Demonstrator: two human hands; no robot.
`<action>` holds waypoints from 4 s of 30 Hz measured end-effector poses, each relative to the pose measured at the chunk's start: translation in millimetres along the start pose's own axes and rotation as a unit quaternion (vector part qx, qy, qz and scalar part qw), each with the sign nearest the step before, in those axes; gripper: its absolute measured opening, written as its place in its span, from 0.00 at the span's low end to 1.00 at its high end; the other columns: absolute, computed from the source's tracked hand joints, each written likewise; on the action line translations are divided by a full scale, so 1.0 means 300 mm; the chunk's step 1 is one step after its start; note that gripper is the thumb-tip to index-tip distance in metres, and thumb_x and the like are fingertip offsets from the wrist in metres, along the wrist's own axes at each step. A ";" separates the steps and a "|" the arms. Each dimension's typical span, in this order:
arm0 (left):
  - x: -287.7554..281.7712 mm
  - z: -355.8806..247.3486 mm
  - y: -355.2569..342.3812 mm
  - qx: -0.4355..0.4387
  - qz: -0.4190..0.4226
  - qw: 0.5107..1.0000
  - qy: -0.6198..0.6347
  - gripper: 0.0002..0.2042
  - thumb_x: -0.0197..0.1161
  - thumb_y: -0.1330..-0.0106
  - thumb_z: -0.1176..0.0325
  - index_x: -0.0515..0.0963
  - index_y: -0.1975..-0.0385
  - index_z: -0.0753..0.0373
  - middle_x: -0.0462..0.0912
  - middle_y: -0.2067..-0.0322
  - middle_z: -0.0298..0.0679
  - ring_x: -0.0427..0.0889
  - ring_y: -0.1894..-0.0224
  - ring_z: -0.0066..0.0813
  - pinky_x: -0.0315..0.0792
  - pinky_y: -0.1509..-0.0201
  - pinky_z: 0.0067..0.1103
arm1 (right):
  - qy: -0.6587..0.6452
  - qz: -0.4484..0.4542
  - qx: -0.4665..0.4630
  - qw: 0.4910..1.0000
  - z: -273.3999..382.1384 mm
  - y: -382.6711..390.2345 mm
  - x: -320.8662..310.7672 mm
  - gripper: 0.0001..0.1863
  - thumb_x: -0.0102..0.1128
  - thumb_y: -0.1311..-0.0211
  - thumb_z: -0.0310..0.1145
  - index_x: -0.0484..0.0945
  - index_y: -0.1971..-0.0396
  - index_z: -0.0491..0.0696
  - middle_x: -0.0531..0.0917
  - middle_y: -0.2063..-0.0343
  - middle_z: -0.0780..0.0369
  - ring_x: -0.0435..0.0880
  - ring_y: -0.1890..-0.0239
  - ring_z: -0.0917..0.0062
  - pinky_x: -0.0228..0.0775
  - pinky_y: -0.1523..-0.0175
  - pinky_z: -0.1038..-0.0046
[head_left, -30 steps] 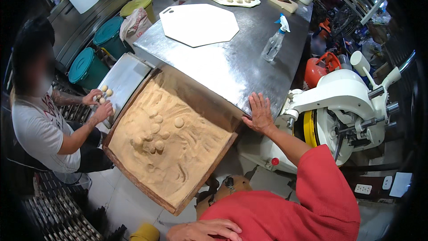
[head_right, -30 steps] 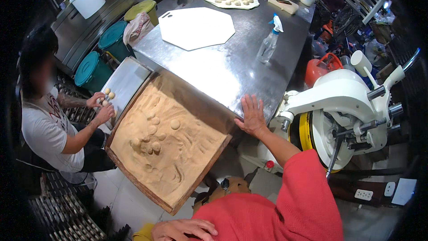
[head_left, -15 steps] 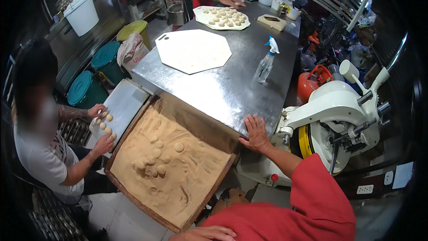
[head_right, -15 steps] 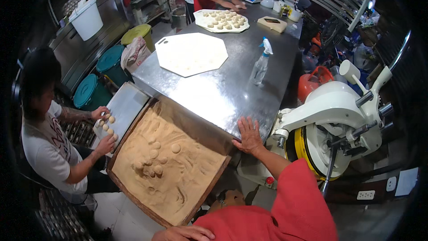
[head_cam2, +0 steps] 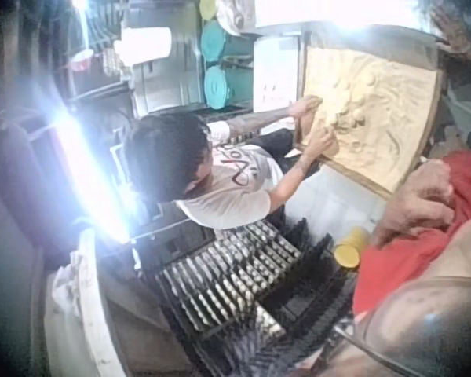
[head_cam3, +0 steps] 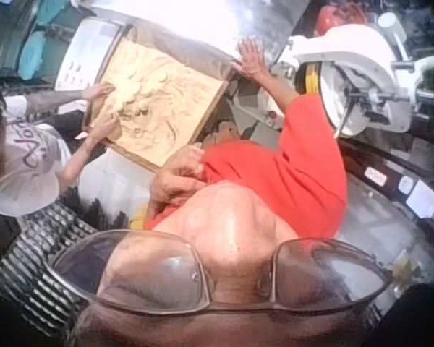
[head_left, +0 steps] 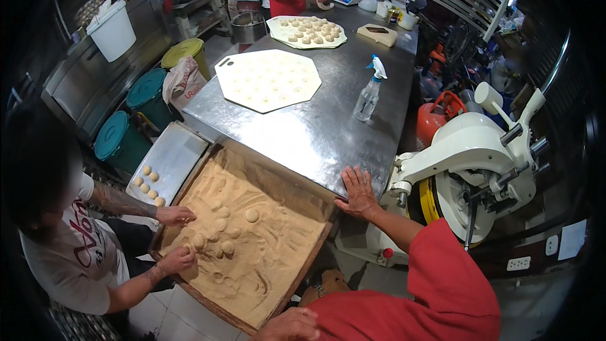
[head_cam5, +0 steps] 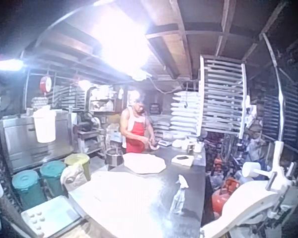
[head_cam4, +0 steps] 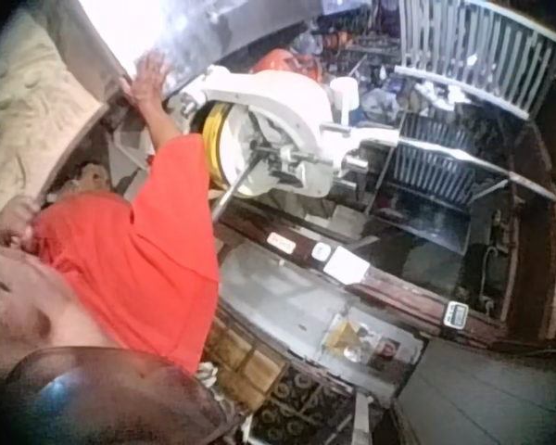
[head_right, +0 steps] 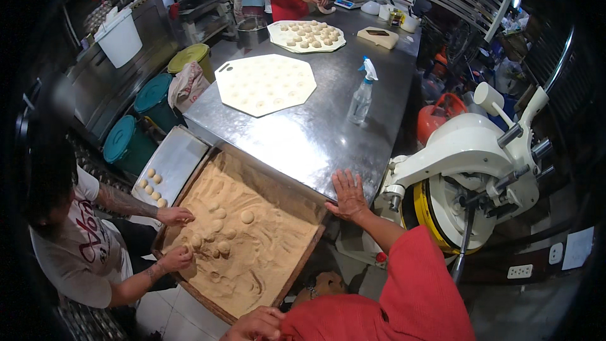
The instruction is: The person shapes dough balls by hand, sprays them with liquid, and places them onto a tray of flour before transferring them to a baking sheet.
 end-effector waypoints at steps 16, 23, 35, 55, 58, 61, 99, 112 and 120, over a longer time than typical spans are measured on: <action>0.062 -0.122 0.191 -0.123 0.074 0.970 0.198 0.13 0.67 0.36 0.58 0.82 0.72 0.63 0.79 0.73 0.41 0.77 0.69 0.43 0.67 0.58 0.36 | -0.005 0.043 0.015 0.999 0.009 0.064 -0.060 0.51 0.61 0.42 0.61 0.54 0.27 0.44 0.54 0.26 0.52 0.46 0.22 0.54 0.33 0.22 0.44; 0.090 -0.134 0.206 -0.110 0.135 0.970 0.168 0.14 0.63 0.32 0.55 0.82 0.63 0.61 0.80 0.70 0.39 0.77 0.66 0.44 0.66 0.58 0.35 | 0.006 0.033 0.004 0.999 0.024 0.080 -0.076 0.52 0.61 0.42 0.62 0.54 0.27 0.44 0.53 0.25 0.52 0.46 0.22 0.54 0.33 0.23 0.43; 0.180 -0.130 0.094 -0.051 0.113 0.991 0.052 0.12 0.61 0.31 0.56 0.78 0.69 0.58 0.80 0.71 0.37 0.77 0.68 0.43 0.66 0.58 0.35 | 0.010 0.024 0.011 1.000 0.017 0.126 -0.059 0.52 0.61 0.43 0.62 0.54 0.27 0.43 0.54 0.26 0.53 0.45 0.23 0.53 0.34 0.23 0.43; 0.125 -0.135 0.202 -0.136 0.017 0.973 0.186 0.19 0.76 0.44 0.52 0.85 0.67 0.64 0.82 0.69 0.42 0.77 0.66 0.42 0.68 0.58 0.36 | 0.001 0.003 0.007 1.000 -0.004 0.069 -0.036 0.52 0.65 0.45 0.59 0.55 0.27 0.44 0.56 0.27 0.53 0.48 0.23 0.53 0.37 0.23 0.44; 0.132 -0.123 0.265 -0.156 0.002 0.972 0.175 0.20 0.75 0.45 0.51 0.85 0.67 0.65 0.82 0.65 0.45 0.79 0.64 0.42 0.69 0.58 0.35 | 0.005 -0.002 0.002 1.000 0.011 0.067 -0.027 0.52 0.65 0.45 0.59 0.56 0.27 0.44 0.57 0.27 0.53 0.49 0.23 0.53 0.37 0.23 0.44; 0.124 -0.073 0.322 -0.139 0.017 0.972 0.186 0.23 0.74 0.45 0.49 0.85 0.65 0.65 0.83 0.62 0.47 0.80 0.62 0.44 0.70 0.57 0.36 | 0.014 -0.004 0.001 1.000 0.003 0.043 -0.033 0.52 0.66 0.45 0.59 0.56 0.28 0.44 0.57 0.27 0.53 0.49 0.24 0.53 0.38 0.24 0.43; 0.184 -0.046 0.149 -0.236 0.135 0.962 0.021 0.04 0.66 0.32 0.71 0.83 0.68 0.65 0.84 0.65 0.42 0.80 0.63 0.40 0.71 0.57 0.32 | -0.004 -0.004 -0.005 1.000 0.059 0.111 -0.069 0.50 0.68 0.45 0.54 0.56 0.29 0.43 0.57 0.28 0.52 0.51 0.25 0.52 0.40 0.24 0.43; 0.119 -0.056 0.364 -0.331 0.094 0.917 0.201 0.05 0.63 0.29 0.75 0.82 0.60 0.71 0.83 0.64 0.45 0.81 0.61 0.39 0.72 0.57 0.29 | 0.025 0.016 0.001 1.000 0.051 0.073 -0.016 0.50 0.65 0.43 0.56 0.54 0.28 0.44 0.55 0.27 0.53 0.49 0.24 0.53 0.39 0.23 0.44; 0.056 -0.076 0.406 -0.284 0.117 0.925 0.224 0.09 0.63 0.29 0.73 0.82 0.53 0.68 0.82 0.61 0.44 0.80 0.58 0.38 0.71 0.51 0.29 | 0.014 0.005 -0.002 1.000 0.066 0.068 -0.013 0.50 0.66 0.44 0.54 0.55 0.28 0.44 0.56 0.27 0.52 0.49 0.24 0.52 0.40 0.24 0.43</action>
Point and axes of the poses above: each hand's wrist, its own y-axis away from the middle knuckle, its own x-axis out of the palm, z = x × y, the point moved 5 cm from there along -y, towards the middle knuckle
